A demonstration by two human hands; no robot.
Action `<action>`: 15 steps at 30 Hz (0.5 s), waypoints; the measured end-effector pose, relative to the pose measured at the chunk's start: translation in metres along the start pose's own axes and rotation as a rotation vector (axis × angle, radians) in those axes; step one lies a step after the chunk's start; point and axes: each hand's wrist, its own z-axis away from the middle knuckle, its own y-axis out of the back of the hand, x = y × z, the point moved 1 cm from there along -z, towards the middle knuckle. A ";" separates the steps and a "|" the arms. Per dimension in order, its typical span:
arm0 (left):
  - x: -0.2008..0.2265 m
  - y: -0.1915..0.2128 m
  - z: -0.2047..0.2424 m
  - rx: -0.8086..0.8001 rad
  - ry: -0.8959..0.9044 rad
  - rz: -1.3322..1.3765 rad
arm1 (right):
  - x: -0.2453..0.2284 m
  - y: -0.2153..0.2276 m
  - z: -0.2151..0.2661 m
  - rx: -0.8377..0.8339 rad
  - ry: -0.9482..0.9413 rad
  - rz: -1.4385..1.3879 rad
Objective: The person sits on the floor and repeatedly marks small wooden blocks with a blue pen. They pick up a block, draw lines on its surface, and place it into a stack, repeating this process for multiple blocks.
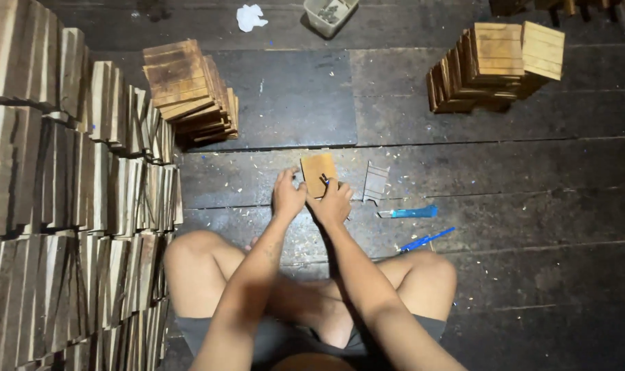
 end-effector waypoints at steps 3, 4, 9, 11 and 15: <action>0.014 0.009 0.012 -0.156 -0.113 -0.125 | -0.009 0.038 -0.009 -0.151 -0.045 -0.025; 0.018 0.009 0.014 -0.153 -0.111 -0.117 | 0.008 0.041 -0.019 -0.151 -0.041 -0.018; 0.053 0.023 0.027 -0.479 -0.183 -0.495 | 0.075 0.086 -0.051 0.090 -0.203 0.109; 0.038 0.006 0.010 -0.430 -0.177 -0.539 | 0.086 0.089 -0.058 0.041 -0.225 0.125; 0.027 0.001 -0.012 -0.404 -0.189 -0.611 | 0.109 0.079 -0.075 -0.012 -0.207 0.126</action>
